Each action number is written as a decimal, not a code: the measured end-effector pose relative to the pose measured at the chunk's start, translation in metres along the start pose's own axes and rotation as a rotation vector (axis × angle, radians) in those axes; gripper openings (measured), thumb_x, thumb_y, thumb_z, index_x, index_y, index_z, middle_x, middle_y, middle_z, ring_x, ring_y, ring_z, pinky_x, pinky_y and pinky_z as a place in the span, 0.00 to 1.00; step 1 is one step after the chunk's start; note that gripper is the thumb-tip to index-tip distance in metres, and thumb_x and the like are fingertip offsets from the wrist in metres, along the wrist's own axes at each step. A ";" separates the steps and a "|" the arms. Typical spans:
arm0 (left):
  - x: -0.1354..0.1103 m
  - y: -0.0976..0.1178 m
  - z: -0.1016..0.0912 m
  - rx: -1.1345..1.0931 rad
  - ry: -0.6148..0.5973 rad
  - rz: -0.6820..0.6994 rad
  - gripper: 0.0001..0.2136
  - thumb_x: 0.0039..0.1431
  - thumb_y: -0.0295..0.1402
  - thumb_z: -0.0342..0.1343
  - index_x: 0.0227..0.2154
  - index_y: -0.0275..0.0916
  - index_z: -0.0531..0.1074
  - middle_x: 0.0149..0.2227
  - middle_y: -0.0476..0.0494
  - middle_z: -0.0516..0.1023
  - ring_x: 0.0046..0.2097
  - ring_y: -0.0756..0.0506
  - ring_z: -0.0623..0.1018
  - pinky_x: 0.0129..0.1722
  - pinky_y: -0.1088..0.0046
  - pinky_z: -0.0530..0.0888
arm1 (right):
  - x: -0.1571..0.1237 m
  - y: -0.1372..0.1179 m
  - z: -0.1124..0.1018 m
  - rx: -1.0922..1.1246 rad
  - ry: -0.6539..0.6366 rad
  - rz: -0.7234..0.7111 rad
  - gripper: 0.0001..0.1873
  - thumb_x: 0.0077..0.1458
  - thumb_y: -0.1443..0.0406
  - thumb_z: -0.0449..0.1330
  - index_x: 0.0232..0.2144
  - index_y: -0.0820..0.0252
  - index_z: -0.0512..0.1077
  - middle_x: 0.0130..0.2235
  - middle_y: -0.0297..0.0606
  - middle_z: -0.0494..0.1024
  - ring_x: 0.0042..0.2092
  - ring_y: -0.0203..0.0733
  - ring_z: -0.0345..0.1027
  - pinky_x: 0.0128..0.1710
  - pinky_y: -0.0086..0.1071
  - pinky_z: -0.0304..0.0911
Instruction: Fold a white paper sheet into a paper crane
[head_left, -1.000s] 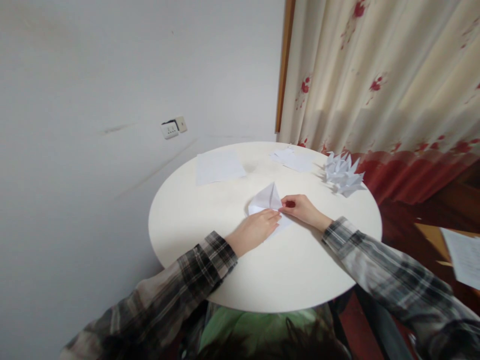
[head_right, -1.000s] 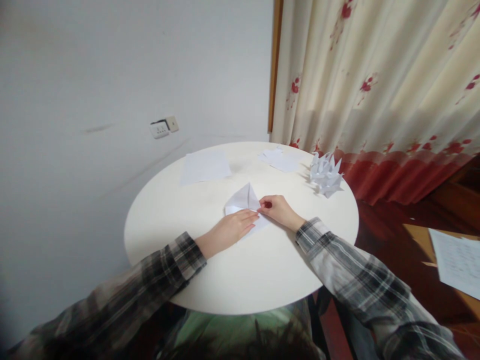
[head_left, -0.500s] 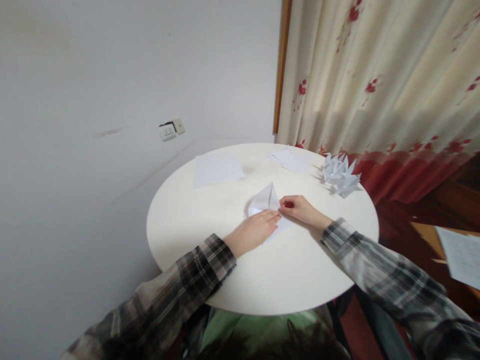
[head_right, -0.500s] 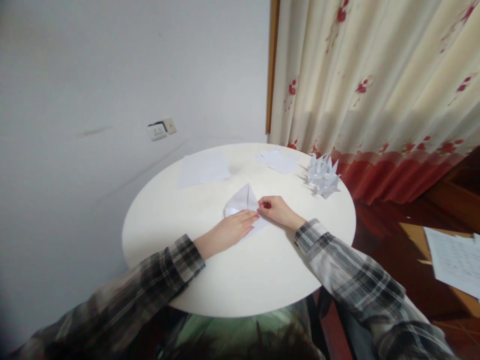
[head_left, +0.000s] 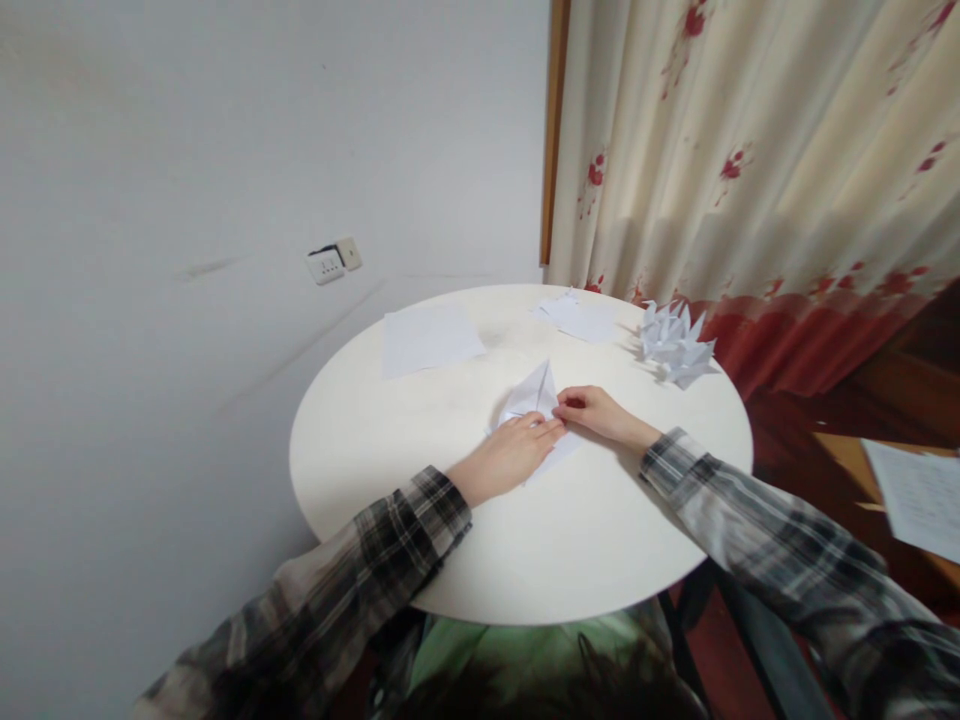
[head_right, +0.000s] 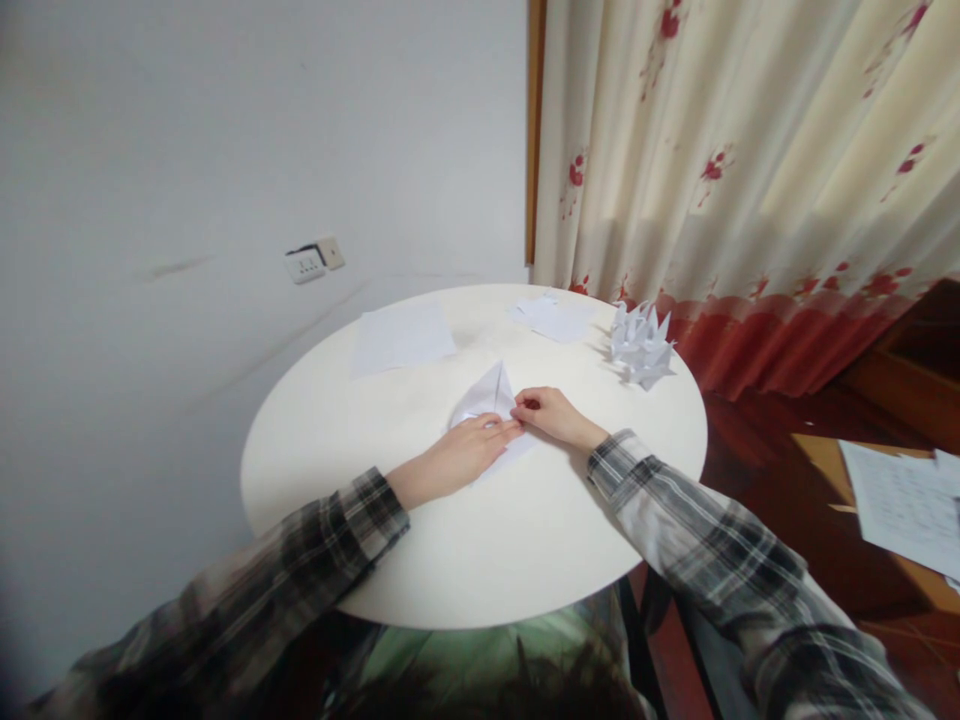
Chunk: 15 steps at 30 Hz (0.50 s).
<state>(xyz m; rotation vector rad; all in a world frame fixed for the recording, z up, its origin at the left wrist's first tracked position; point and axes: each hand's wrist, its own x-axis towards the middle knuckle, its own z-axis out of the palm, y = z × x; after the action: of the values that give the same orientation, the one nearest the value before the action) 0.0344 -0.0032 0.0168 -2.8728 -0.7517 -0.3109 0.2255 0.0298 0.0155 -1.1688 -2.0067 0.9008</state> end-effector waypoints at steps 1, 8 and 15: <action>0.000 0.001 -0.001 0.000 -0.005 -0.008 0.15 0.64 0.28 0.43 0.52 0.35 0.62 0.53 0.40 0.69 0.51 0.43 0.67 0.47 0.66 0.67 | 0.000 0.000 0.001 -0.014 0.005 -0.004 0.11 0.48 0.59 0.54 0.23 0.62 0.67 0.22 0.31 0.66 0.25 0.33 0.57 0.28 0.28 0.53; 0.001 0.002 -0.007 0.015 -0.038 -0.015 0.16 0.64 0.27 0.42 0.53 0.36 0.61 0.51 0.40 0.69 0.49 0.42 0.68 0.43 0.64 0.68 | -0.001 -0.004 0.004 -0.070 0.028 -0.023 0.14 0.49 0.57 0.54 0.20 0.61 0.65 0.20 0.29 0.62 0.24 0.32 0.53 0.26 0.27 0.50; -0.005 0.000 -0.001 0.016 -0.005 0.071 0.17 0.62 0.23 0.42 0.53 0.31 0.60 0.54 0.37 0.69 0.54 0.45 0.68 0.54 0.67 0.63 | -0.001 -0.005 0.002 -0.126 0.043 -0.026 0.13 0.48 0.58 0.54 0.19 0.62 0.65 0.20 0.29 0.62 0.24 0.32 0.53 0.26 0.27 0.49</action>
<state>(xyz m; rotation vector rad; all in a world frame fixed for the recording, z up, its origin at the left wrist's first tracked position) 0.0302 -0.0055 0.0163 -2.8783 -0.6475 -0.2870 0.2222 0.0265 0.0179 -1.2167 -2.0643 0.7396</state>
